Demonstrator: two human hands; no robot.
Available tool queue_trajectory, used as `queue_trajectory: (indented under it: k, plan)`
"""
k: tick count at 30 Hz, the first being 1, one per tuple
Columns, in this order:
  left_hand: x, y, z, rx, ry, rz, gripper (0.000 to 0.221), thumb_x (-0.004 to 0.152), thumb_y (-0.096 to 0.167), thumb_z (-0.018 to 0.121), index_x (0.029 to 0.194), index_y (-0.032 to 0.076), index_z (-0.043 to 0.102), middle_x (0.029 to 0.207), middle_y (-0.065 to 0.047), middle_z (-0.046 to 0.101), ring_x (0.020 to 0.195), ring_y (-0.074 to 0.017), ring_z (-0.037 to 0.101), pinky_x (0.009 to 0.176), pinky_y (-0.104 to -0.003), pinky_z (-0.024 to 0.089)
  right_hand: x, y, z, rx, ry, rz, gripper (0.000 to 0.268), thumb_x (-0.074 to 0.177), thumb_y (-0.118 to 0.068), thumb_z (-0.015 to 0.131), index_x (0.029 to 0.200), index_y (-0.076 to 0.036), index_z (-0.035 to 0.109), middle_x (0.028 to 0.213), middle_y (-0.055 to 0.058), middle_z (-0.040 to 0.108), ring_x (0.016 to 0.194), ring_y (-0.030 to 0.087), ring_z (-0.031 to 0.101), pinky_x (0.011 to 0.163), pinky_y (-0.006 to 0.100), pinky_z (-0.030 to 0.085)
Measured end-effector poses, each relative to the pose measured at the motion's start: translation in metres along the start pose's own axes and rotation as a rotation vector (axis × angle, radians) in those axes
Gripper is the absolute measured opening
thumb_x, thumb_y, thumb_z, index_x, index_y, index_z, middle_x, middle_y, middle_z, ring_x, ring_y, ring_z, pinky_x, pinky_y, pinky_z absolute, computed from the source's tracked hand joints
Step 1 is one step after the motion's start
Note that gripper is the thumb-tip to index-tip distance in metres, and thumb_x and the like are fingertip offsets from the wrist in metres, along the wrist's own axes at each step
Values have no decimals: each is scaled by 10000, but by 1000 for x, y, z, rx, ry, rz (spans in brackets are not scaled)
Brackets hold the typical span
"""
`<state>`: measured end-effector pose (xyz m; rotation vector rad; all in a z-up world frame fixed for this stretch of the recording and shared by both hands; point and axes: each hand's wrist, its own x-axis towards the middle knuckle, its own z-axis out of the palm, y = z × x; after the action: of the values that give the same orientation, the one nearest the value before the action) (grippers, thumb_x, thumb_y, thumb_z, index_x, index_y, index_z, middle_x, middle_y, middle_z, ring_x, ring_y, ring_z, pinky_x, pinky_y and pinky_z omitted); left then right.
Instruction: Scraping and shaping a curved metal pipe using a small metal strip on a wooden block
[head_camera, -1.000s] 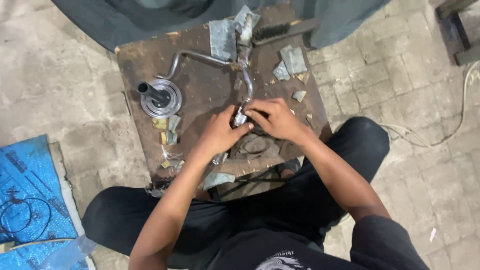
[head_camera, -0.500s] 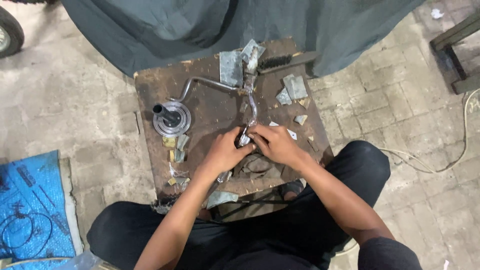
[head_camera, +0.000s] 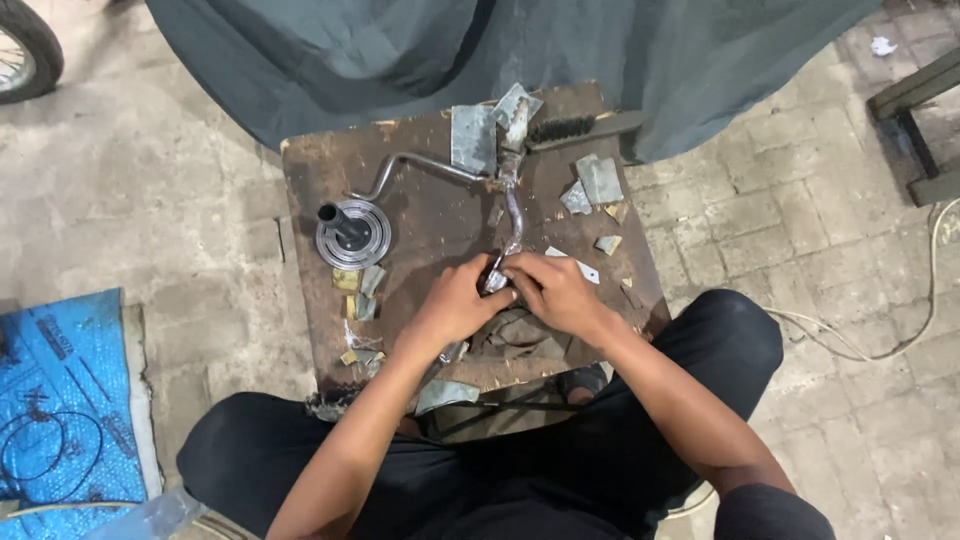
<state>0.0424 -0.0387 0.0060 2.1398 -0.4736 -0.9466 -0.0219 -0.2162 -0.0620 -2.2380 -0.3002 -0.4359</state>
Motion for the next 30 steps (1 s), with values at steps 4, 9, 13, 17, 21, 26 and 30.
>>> queue_trajectory:
  k: [4,9,13,17,21,26,30]
  plan:
    - [-10,8,-1,-15,-12,-3,562,849,395,721,1309,78,662,1222,-254,713,1180,-470,650,958,-554,557,4,3,-6,19,18,71,117,928,30,662,975,-52,732,776,167,752,720,399,736,622,457,586]
    - [3,-5,3,48,2,7,574,846,437,713,1331,137,650,1241,-205,715,1199,-429,648,983,-531,560,4,-16,-6,48,-13,60,128,967,-7,649,1010,-86,740,792,141,760,725,377,734,650,444,591]
    - [-14,9,2,24,-40,28,665,912,403,660,1426,-8,563,1362,-310,612,1279,-498,573,1033,-588,514,3,14,-1,-69,59,72,82,950,10,693,991,-46,734,744,150,732,679,365,724,609,439,574]
    - [4,-12,12,42,25,48,599,844,431,727,1352,122,658,1196,-233,724,1155,-461,659,947,-554,566,2,-2,-3,40,13,53,84,966,-22,666,982,-77,728,782,158,745,716,413,721,647,474,574]
    - [4,-13,11,51,54,80,596,831,449,729,1328,124,669,1158,-245,733,1122,-479,669,933,-568,566,10,8,-20,18,47,110,73,980,-15,687,988,-59,744,720,134,723,665,350,716,618,410,550]
    - [12,-15,11,101,74,76,608,851,432,723,1361,108,655,1183,-262,719,1103,-487,678,891,-570,580,5,18,-27,246,95,320,73,1002,-61,666,1009,-71,737,653,69,678,573,176,602,552,304,487]
    - [15,-20,12,175,125,120,629,843,424,729,1379,112,626,1217,-239,712,1094,-477,685,880,-584,572,2,18,-23,710,220,639,95,1029,-81,608,1056,-29,683,616,70,576,457,73,476,408,194,374]
